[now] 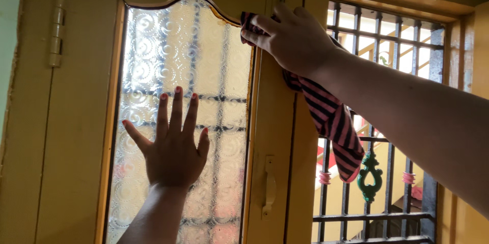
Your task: The person wipes the yellow door frame and textured glass panel using a striped cloth. They repeatedly dip the cloth into a white bucket of water and continue wiping the frame and glass from top to bottom.
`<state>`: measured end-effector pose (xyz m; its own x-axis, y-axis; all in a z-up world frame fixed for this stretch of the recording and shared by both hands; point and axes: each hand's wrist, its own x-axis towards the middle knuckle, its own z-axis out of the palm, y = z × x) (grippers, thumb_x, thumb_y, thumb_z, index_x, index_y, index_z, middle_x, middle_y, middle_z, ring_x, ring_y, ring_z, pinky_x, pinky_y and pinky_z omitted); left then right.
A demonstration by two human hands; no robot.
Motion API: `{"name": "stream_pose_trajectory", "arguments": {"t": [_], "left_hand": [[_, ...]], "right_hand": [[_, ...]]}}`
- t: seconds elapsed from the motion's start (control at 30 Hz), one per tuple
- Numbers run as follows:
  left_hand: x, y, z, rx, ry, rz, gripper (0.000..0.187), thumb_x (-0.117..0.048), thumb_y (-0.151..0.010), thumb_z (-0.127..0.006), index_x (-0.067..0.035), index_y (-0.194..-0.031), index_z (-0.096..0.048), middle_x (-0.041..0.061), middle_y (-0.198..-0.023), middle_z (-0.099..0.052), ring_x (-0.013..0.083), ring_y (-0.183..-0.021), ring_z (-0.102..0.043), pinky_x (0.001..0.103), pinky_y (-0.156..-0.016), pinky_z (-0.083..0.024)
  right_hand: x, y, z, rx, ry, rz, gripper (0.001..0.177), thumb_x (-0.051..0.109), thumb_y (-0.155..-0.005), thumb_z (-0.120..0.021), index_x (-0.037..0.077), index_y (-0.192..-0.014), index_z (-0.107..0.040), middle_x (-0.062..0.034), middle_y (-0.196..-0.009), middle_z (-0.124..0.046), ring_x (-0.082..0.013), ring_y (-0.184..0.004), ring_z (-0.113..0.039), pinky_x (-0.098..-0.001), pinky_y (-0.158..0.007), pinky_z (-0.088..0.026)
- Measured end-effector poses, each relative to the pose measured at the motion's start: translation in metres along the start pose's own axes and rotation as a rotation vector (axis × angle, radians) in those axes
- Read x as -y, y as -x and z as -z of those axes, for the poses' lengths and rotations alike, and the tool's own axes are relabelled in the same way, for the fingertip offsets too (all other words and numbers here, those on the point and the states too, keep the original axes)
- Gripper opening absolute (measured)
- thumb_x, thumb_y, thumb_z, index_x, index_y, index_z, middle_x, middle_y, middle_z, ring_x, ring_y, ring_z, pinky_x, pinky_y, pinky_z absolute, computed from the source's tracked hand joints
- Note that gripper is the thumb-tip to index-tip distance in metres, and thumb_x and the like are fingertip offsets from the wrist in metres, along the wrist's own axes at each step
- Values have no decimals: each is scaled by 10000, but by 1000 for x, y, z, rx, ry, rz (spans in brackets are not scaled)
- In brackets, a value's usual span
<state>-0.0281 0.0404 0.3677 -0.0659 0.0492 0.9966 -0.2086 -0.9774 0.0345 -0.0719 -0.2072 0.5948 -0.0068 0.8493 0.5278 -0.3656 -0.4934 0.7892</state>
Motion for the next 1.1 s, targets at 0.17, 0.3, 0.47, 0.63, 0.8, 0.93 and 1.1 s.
{"name": "stream_pose_trajectory", "arguments": {"t": [0.17,0.3,0.47,0.63,0.8,0.93,1.1], "left_hand": [[0,1,1,27,-12,5,644,-456,-1016,-426,-276,-1629,-346,18,-1734,-235,242,-1597,-200,874,-1120,-2],[0,2,2,39,-4,2,643,-452,-1035,-425,-275,-1647,-336,16,-1752,-214,244,-1609,-193,880,-1121,-9],[2,3,2,57,29,0,644,-458,-1059,-412,-281,-1669,-303,16,-1767,-189,258,-1618,-194,881,-1126,0],[4,2,2,71,55,-4,641,-488,-1082,-384,-287,-1681,-275,16,-1776,-165,268,-1623,-184,877,-1125,13],[3,0,6,106,89,15,641,-504,-1075,-355,-295,-1675,-270,7,-1776,-154,252,-1629,-163,884,-1124,15],[1,1,10,115,111,20,637,-489,-1081,-357,-287,-1678,-264,25,-1781,-157,252,-1637,-142,889,-1133,16],[0,0,14,134,117,20,642,-488,-1089,-376,-277,-1686,-270,35,-1788,-154,265,-1646,-139,894,-1134,14]], "right_hand": [[10,-4,5,74,-111,-88,581,98,-950,-592,252,-1509,-572,-74,-1492,-527,-321,-1223,-568,-446,-918,-561],[22,-2,11,101,-253,-236,654,16,-901,-594,253,-1509,-553,-100,-1513,-494,-332,-1247,-567,-454,-912,-571],[43,6,28,174,-321,-308,647,12,-894,-600,273,-1484,-553,-100,-1517,-477,-281,-1087,-611,-447,-842,-602],[73,25,44,261,-380,-318,572,54,-966,-587,253,-1501,-545,-103,-1380,-551,-235,-990,-610,-371,-665,-637],[105,49,53,199,-372,-273,417,129,-999,-606,185,-1410,-644,-145,-1362,-580,-234,-972,-629,-334,-645,-642],[132,68,66,205,-374,-235,276,216,-1037,-598,139,-1268,-729,-162,-1360,-596,-250,-1005,-638,-359,-706,-646],[162,96,88,138,-397,-199,269,235,-1001,-604,166,-1217,-750,-135,-1344,-595,-263,-1073,-637,-334,-761,-644]]}}
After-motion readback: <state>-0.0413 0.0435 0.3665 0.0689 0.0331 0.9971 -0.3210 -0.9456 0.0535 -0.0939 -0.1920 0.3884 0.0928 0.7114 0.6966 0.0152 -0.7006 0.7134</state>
